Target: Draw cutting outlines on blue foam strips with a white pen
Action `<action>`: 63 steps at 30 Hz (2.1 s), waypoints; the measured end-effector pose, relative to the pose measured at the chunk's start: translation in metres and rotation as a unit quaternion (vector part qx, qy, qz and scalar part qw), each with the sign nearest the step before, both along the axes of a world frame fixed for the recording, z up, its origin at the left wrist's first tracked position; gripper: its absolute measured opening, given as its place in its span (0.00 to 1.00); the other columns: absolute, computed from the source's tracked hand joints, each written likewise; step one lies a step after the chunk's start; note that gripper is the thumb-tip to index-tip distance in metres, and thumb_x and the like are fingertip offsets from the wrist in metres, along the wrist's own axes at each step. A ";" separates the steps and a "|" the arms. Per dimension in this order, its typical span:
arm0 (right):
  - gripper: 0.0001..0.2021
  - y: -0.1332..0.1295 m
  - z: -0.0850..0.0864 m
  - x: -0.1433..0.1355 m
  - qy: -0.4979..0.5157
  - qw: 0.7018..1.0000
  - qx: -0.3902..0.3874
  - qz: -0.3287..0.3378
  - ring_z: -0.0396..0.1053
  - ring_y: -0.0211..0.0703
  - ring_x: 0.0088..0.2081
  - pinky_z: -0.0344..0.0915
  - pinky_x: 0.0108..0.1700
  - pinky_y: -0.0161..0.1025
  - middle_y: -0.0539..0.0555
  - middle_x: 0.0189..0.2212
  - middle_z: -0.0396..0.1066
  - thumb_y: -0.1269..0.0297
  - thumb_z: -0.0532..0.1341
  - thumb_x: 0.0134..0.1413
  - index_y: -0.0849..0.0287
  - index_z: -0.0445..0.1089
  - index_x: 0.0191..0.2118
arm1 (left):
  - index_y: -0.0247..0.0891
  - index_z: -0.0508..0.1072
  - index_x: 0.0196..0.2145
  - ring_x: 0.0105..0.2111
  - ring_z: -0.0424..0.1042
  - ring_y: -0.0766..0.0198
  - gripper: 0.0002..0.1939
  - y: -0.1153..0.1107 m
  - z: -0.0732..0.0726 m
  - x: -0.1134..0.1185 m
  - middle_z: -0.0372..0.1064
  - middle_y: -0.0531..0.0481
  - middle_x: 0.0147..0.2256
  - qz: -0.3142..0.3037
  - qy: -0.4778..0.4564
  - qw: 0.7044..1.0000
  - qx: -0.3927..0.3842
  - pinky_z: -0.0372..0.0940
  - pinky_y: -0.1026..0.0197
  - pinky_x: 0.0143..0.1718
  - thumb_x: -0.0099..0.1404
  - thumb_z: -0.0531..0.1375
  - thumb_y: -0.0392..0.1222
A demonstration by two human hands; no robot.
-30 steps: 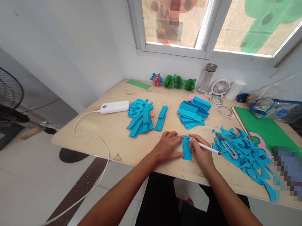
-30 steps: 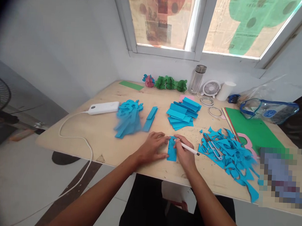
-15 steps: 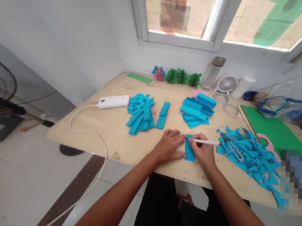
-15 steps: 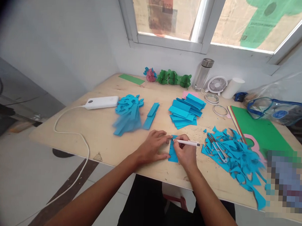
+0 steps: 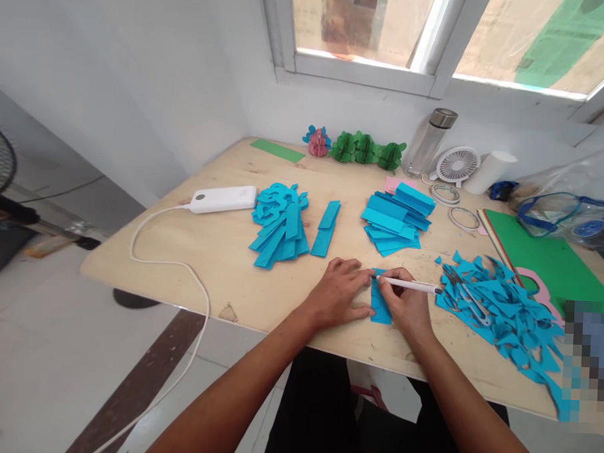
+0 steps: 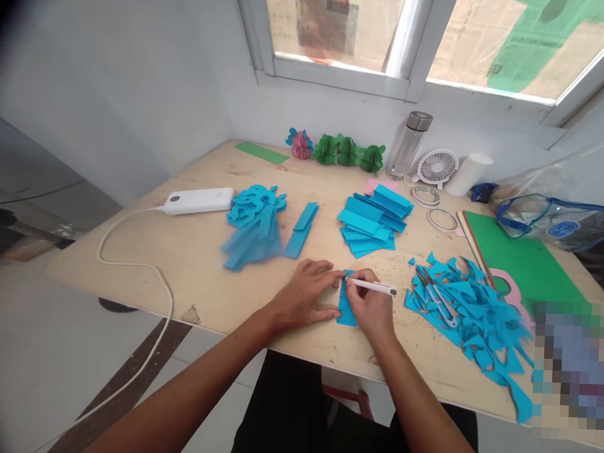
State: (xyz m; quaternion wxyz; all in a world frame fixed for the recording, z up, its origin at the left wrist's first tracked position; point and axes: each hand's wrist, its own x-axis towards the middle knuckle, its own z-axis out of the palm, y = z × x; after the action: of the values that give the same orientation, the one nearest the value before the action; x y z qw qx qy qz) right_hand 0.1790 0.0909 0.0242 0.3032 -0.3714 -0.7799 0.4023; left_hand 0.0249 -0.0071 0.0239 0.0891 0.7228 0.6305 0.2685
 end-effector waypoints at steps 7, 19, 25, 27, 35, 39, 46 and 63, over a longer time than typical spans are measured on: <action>0.09 -0.002 0.003 0.000 -0.007 1.000 0.007 -0.002 0.63 0.38 0.24 0.59 0.27 0.35 0.48 0.22 0.67 0.56 0.58 0.52 0.56 0.66 0.31 | 0.40 0.65 0.53 0.57 0.58 0.50 0.30 0.000 0.000 0.000 0.68 0.44 0.52 -0.001 0.003 1.000 0.004 0.49 0.47 0.56 0.57 0.64 0.55; 0.08 -0.004 0.006 -0.001 -0.023 0.999 0.023 0.003 0.64 0.38 0.25 0.59 0.28 0.35 0.48 0.23 0.68 0.57 0.57 0.53 0.56 0.66 0.30 | 0.41 0.64 0.54 0.57 0.58 0.50 0.30 0.000 0.000 -0.001 0.68 0.45 0.52 -0.002 0.007 1.000 -0.001 0.49 0.47 0.56 0.58 0.63 0.55; 0.07 -0.006 0.005 -0.001 -0.021 0.999 0.026 0.005 0.64 0.38 0.24 0.60 0.28 0.34 0.47 0.22 0.67 0.58 0.57 0.53 0.56 0.65 0.31 | 0.40 0.66 0.50 0.57 0.57 0.49 0.26 0.000 0.002 -0.001 0.66 0.44 0.54 -0.010 0.015 1.000 -0.007 0.50 0.46 0.55 0.59 0.62 0.55; 0.07 -0.006 0.004 -0.001 -0.013 1.000 0.021 0.006 0.65 0.38 0.25 0.61 0.29 0.35 0.48 0.23 0.68 0.58 0.57 0.53 0.56 0.66 0.31 | 0.40 0.67 0.49 0.57 0.58 0.49 0.24 0.000 0.002 -0.001 0.65 0.45 0.56 -0.011 0.016 1.000 -0.008 0.50 0.46 0.55 0.59 0.62 0.55; 0.08 -0.006 0.005 -0.001 -0.017 1.000 0.024 0.001 0.64 0.39 0.25 0.61 0.28 0.35 0.48 0.22 0.67 0.58 0.57 0.54 0.55 0.65 0.31 | 0.43 0.69 0.47 0.57 0.57 0.49 0.22 0.000 0.001 -0.002 0.65 0.48 0.57 -0.013 0.013 1.000 -0.013 0.49 0.45 0.56 0.59 0.61 0.56; 0.07 -0.007 0.005 -0.001 -0.014 1.000 0.026 0.001 0.65 0.39 0.25 0.61 0.29 0.35 0.48 0.23 0.68 0.59 0.57 0.53 0.55 0.65 0.31 | 0.43 0.69 0.48 0.57 0.57 0.50 0.23 0.000 0.000 -0.002 0.64 0.49 0.57 -0.012 0.022 1.000 -0.003 0.49 0.46 0.56 0.60 0.61 0.57; 0.06 -0.008 0.006 0.001 -0.021 0.999 0.035 -0.002 0.64 0.38 0.24 0.60 0.28 0.35 0.47 0.22 0.67 0.60 0.56 0.53 0.56 0.65 0.30 | 0.43 0.69 0.48 0.57 0.57 0.51 0.23 -0.001 -0.002 -0.002 0.65 0.50 0.57 -0.012 0.024 1.000 0.009 0.49 0.46 0.55 0.59 0.61 0.57; 0.07 -0.013 0.009 0.009 -0.043 0.997 0.061 -0.018 0.63 0.38 0.24 0.59 0.28 0.35 0.48 0.21 0.67 0.60 0.57 0.53 0.56 0.65 0.29 | 0.44 0.70 0.46 0.57 0.58 0.50 0.21 -0.001 0.001 -0.001 0.65 0.50 0.57 -0.006 0.017 1.000 -0.007 0.49 0.46 0.55 0.59 0.62 0.57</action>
State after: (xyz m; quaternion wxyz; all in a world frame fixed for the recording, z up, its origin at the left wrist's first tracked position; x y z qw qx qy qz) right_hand 0.1879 0.0780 0.0333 0.2984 -0.3839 -0.8083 0.3320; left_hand 0.0237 -0.0076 0.0253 0.0848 0.7303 0.6297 0.2507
